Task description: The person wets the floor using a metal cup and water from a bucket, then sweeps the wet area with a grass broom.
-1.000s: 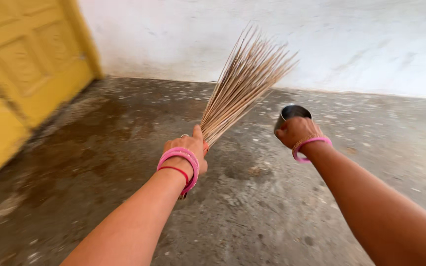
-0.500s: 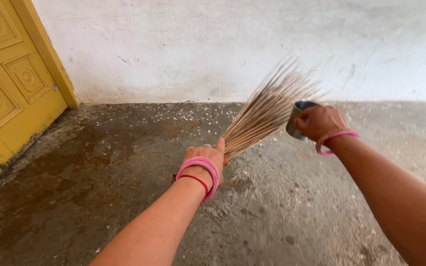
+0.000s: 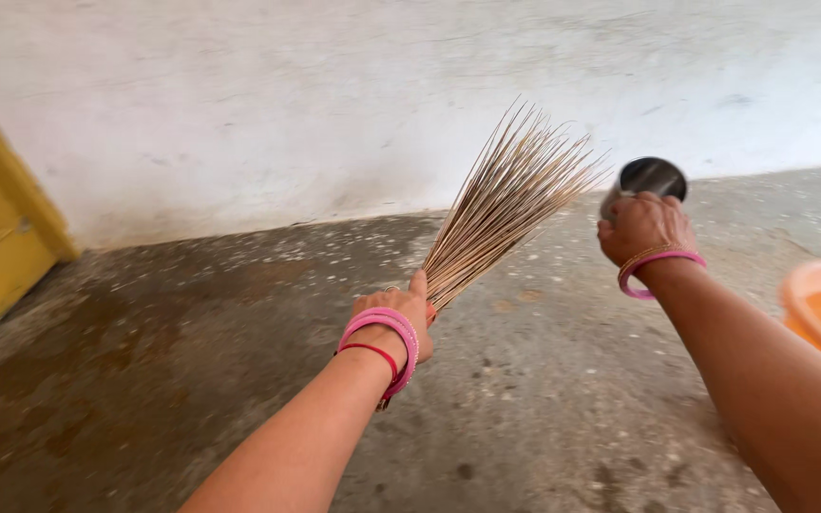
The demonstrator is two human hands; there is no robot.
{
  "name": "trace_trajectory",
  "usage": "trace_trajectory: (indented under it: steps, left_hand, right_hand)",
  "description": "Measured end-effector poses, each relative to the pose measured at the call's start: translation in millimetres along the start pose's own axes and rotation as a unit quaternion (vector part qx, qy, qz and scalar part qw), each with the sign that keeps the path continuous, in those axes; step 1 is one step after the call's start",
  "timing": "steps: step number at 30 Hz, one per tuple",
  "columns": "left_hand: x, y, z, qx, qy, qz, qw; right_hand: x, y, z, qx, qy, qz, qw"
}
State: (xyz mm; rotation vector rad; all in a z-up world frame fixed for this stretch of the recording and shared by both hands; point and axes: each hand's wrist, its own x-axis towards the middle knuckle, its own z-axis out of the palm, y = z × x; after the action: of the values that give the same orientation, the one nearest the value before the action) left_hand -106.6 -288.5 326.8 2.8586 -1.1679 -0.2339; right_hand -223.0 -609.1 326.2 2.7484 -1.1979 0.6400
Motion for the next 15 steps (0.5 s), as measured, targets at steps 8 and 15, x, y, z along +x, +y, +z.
trace_trajectory:
  steps: [8,15]
  left_hand:
    - [20,120,-5,0.042,-0.031,0.040,0.998]
    - [37,191,4,0.074,-0.052,0.070,0.993]
  right_hand:
    - [11,145,-16,-0.114,-0.081,0.132,0.981]
    - [-6,233,-9,-0.189,-0.176,0.142,0.956]
